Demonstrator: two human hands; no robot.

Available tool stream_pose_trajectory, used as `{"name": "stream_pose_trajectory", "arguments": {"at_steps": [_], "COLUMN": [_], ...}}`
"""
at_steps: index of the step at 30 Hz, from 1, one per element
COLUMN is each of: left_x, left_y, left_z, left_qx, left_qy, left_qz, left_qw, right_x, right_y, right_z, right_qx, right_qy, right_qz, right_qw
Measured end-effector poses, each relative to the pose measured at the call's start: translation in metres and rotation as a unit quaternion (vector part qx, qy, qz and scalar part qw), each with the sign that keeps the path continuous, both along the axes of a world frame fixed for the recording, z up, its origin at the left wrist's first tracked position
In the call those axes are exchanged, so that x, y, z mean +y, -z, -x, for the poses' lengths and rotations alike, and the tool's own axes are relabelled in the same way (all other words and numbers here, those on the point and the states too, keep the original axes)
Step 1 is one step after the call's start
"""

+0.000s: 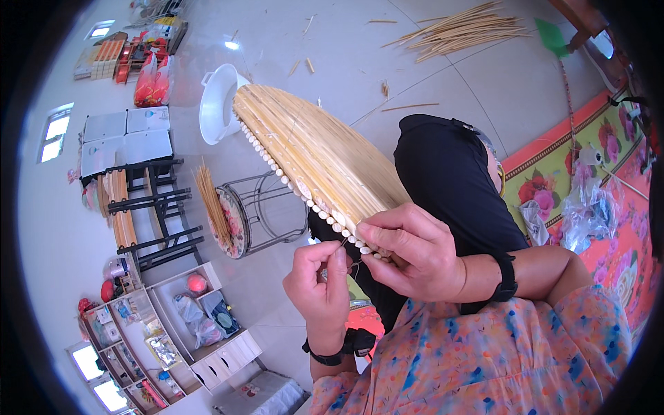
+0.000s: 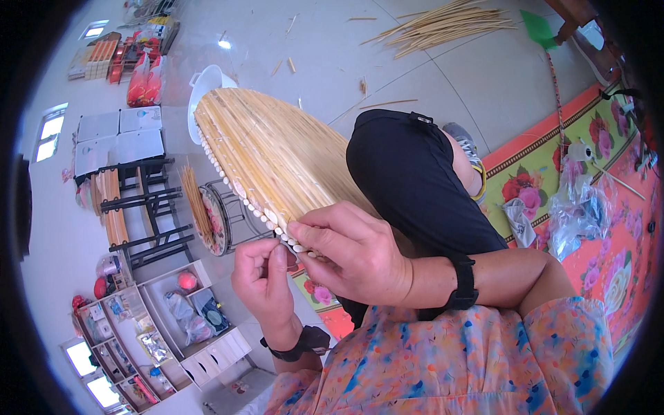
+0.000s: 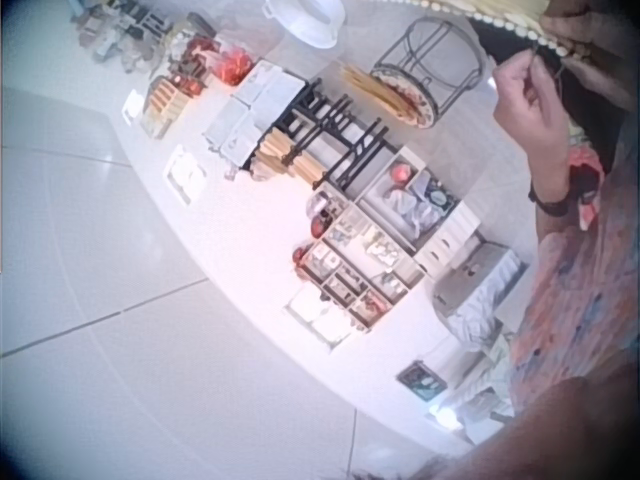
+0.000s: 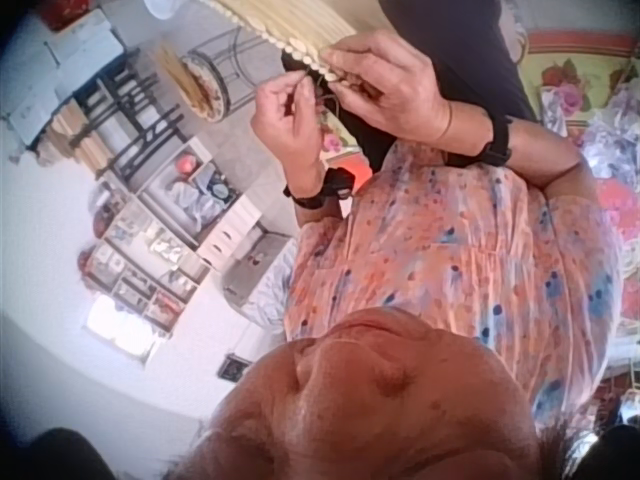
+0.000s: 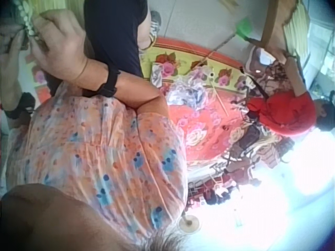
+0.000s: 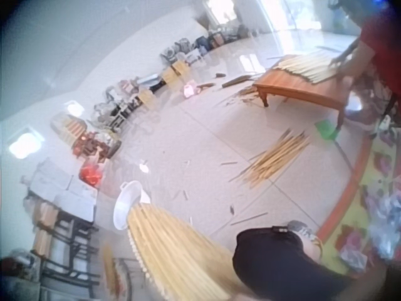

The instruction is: The person weaves thin wooden strips into a circular fan shape using a needle and thread, then uses a tool to cut off the excess ends of the strips along the border.

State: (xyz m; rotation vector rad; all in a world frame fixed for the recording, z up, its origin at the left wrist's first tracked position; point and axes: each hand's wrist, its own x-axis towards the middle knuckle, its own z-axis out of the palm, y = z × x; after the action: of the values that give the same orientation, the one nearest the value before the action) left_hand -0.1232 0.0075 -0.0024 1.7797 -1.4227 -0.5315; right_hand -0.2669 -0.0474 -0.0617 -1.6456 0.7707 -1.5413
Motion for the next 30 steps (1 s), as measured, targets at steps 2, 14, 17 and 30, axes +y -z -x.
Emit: {"name": "stream_pose_trajectory", "arguments": {"at_steps": [2, 14, 17, 30], "left_x": [-0.001, -0.015, -0.02, -0.03], "left_y": [-0.002, -0.006, -0.008, -0.027], "left_z": [0.001, 0.025, 0.028, -0.035], "left_qx": [0.01, 0.038, -0.027, -0.238], "left_qy": [-0.002, -0.024, 0.005, -0.029], "left_qz": [-0.003, 0.03, 0.053, 0.086], "left_qw": [1.0, 0.999, 0.998, 0.967], "right_x": [-0.001, -0.001, -0.002, -0.046], "right_y": [0.0, 0.003, 0.003, -0.019], "right_z": [0.0, 0.001, 0.002, -0.005], "right_qx": [0.0, -0.009, 0.0, 0.08], "right_qy": [-0.003, -0.02, -0.013, -0.002], "right_qz": [0.006, 0.027, 0.034, -0.044], "right_qw": [1.0, 0.999, 0.999, 0.996]}}
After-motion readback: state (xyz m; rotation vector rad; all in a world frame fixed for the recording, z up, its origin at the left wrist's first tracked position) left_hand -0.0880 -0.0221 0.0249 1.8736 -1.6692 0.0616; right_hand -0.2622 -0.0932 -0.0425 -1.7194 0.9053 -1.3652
